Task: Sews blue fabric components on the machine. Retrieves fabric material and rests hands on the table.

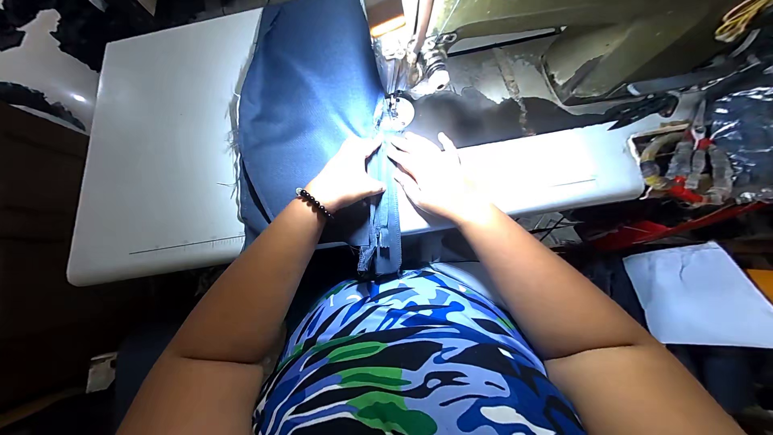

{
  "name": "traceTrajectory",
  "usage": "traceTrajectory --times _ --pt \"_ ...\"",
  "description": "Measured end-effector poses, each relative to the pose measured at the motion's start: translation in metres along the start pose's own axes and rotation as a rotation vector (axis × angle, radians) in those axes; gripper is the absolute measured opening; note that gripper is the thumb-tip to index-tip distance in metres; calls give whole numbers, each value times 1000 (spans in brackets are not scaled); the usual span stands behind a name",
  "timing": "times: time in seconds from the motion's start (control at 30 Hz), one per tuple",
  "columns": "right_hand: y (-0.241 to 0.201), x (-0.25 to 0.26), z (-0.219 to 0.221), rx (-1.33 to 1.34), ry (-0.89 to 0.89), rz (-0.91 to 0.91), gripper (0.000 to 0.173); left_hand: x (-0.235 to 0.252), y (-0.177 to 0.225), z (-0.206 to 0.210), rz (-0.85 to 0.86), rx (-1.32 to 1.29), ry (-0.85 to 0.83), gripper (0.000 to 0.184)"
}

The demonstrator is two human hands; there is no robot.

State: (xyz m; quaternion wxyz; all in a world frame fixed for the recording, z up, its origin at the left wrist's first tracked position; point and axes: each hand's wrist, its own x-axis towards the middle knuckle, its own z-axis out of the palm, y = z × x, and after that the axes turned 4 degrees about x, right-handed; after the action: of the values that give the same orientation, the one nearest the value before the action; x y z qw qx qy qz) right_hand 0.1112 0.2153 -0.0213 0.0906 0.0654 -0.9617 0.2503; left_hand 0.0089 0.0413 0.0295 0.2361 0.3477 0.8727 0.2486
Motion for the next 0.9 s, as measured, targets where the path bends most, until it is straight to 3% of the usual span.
traceTrajectory --times 0.9 --pt "4 3 0 63 48 38 47 7 9 4 77 165 -22 87"
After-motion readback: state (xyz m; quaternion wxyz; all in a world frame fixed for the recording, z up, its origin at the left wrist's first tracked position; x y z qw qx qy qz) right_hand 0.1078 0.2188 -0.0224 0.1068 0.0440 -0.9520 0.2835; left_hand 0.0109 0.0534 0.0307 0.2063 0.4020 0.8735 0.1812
